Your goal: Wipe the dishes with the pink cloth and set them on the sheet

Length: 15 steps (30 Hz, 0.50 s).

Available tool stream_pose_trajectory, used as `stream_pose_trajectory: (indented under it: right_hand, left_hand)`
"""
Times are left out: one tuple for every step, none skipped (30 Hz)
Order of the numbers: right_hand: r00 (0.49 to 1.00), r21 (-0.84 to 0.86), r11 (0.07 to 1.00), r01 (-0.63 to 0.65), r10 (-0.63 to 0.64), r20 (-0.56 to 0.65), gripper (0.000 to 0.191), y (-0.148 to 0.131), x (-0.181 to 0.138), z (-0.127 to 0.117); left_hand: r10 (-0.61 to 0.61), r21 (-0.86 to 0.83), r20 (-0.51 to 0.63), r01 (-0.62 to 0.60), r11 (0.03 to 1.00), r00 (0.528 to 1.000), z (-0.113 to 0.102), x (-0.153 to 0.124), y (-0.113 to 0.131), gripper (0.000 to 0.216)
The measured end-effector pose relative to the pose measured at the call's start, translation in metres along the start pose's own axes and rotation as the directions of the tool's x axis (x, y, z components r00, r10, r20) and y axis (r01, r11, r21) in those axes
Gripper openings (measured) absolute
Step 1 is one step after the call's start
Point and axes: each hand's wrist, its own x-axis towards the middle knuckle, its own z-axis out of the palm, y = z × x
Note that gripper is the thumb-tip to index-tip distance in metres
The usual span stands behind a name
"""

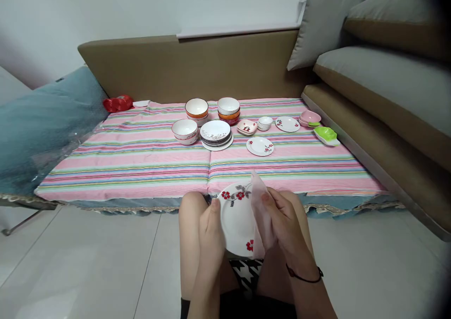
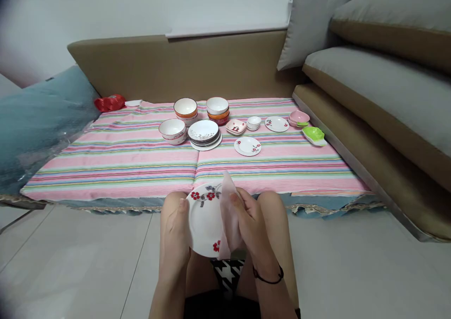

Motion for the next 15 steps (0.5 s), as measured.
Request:
stream_pose_trajectory:
  right_hand:
    - [1.000,0.056,0.998,-0.020,0.020,-0.008,0.034,0.002,-0.001,0.002]
    - [0.999,0.114,0.993,-0.044,0.046,-0.009,0.036,0.003,-0.003,0.004]
    - [0.997,0.166,0.984,-0.069,0.071,-0.007,0.040,0.005,-0.004,0.006]
    - [0.996,0.209,0.974,-0.088,0.091,-0.003,0.043,0.007,-0.006,0.008]
    - [0.995,0.240,0.966,-0.100,0.104,-0.003,0.046,0.009,-0.007,0.010]
    - [0.994,0.260,0.960,-0.105,0.110,-0.006,0.048,0.010,-0.008,0.012]
    - [0.994,0.272,0.957,-0.104,0.111,-0.009,0.048,0.012,-0.009,0.014]
    - [0.994,0.281,0.954,-0.103,0.109,-0.006,0.048,0.012,-0.009,0.014]
    - [0.994,0.291,0.951,-0.104,0.109,0.000,0.048,0.012,-0.009,0.015]
    - [0.994,0.302,0.947,-0.106,0.109,0.006,0.047,0.012,-0.008,0.014]
    - [0.994,0.313,0.944,-0.108,0.111,0.011,0.046,0.011,-0.007,0.013]
    - [0.994,0.321,0.941,-0.111,0.113,0.015,0.045,0.009,-0.007,0.012]
    - [0.993,0.322,0.940,-0.117,0.116,0.020,0.044,0.008,-0.006,0.010]
    - [0.992,0.316,0.941,-0.124,0.121,0.030,0.042,0.006,-0.006,0.008]
    - [0.991,0.302,0.944,-0.132,0.125,0.042,0.041,0.005,-0.005,0.006]
  left_hand:
    - [0.027,-0.024,-0.038,-0.028,0.999,0.999,0.004,-0.002,0.001,0.045]
    - [0.052,-0.060,-0.067,-0.056,0.997,0.996,0.006,-0.003,0.001,0.045]
    - [0.073,-0.099,-0.087,-0.081,0.992,0.994,0.009,-0.004,0.001,0.045]
    - [0.089,-0.131,-0.107,-0.103,0.986,0.990,0.010,-0.004,0.000,0.045]
    - [0.105,-0.144,-0.131,-0.123,0.982,0.986,0.011,-0.004,0.000,0.045]
    - [0.120,-0.137,-0.160,-0.143,0.980,0.980,0.011,-0.004,-0.001,0.045]
    - [0.133,-0.115,-0.186,-0.156,0.981,0.974,0.011,-0.003,0.000,0.044]
    - [0.142,-0.083,-0.203,-0.161,0.983,0.969,0.010,-0.002,0.001,0.044]
    - [0.148,-0.047,-0.207,-0.161,0.986,0.967,0.008,-0.001,0.002,0.044]
    - [0.150,-0.012,-0.195,-0.155,0.988,0.969,0.005,0.001,0.002,0.044]
    - [0.147,0.017,-0.168,-0.146,0.989,0.975,0.002,0.003,0.003,0.044]
    - [0.135,0.043,-0.123,-0.131,0.990,0.983,-0.002,0.006,0.002,0.044]
    - [0.113,0.064,-0.070,-0.109,0.992,0.991,-0.007,0.008,0.002,0.045]
    - [0.077,0.079,-0.011,-0.076,0.994,0.997,-0.012,0.011,0.001,0.046]
    - [0.031,0.088,0.050,-0.035,0.995,0.998,-0.016,0.013,0.000,0.047]
